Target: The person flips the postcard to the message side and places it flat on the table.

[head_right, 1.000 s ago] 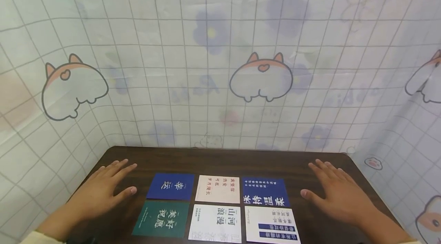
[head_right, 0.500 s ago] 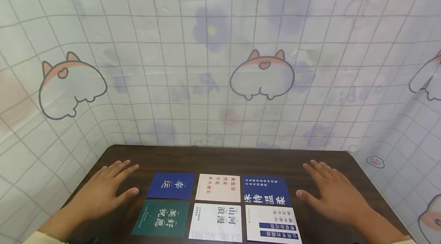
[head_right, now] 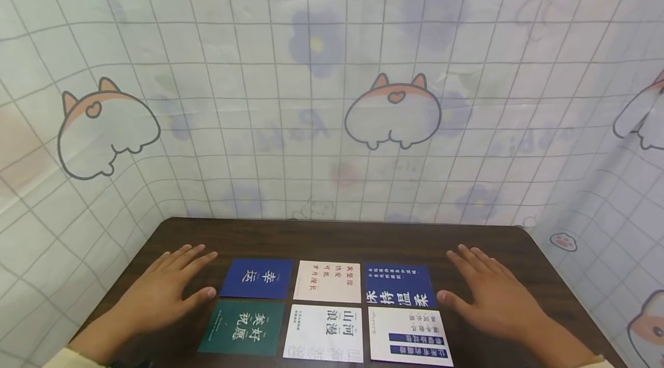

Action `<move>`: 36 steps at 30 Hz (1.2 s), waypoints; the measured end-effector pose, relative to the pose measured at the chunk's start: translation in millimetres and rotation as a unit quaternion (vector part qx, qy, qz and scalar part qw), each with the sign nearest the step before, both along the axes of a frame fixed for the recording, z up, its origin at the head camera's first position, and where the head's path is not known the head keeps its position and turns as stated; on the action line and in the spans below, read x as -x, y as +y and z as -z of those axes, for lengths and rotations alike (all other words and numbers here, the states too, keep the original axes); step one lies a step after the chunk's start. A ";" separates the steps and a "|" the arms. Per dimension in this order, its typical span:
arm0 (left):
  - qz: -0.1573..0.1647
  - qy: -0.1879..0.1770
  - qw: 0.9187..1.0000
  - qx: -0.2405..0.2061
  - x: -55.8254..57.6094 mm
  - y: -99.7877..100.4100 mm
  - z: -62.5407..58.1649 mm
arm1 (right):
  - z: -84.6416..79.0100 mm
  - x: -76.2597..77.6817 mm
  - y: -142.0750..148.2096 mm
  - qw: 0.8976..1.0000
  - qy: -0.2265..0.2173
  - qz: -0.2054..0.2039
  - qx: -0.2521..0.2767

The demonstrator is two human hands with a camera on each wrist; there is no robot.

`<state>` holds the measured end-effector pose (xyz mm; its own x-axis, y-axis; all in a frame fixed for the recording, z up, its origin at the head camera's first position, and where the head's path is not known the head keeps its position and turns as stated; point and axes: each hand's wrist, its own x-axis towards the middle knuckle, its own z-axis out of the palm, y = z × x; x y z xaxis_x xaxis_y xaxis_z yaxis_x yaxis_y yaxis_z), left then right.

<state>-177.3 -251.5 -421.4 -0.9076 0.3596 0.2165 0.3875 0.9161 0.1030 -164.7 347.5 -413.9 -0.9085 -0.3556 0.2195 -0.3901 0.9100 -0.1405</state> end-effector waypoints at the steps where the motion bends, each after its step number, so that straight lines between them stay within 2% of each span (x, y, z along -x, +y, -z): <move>1: 0.000 0.000 1.000 -0.001 -0.1 0.6 0.5 | 0.1 -0.7 -1.3 1.000 -0.002 -0.001 0.001; 10: 0.008 -0.001 1.000 -0.010 -2.5 6.7 6.7 | -1.3 -3.7 -10.9 1.000 0.006 -0.012 0.001; 18: 0.016 0.000 1.000 -0.014 -0.4 10.5 14.2 | 7.0 -2.0 -15.6 1.000 -0.003 -0.007 0.001; 28: 0.028 -0.010 0.999 -0.022 -0.7 17.0 14.3 | 14.0 -3.4 -24.9 1.000 0.001 -0.007 0.013; 36: 0.040 -0.017 0.999 -0.027 0.1 20.7 19.8 | 21.2 -4.6 -31.0 1.000 0.008 -0.012 0.016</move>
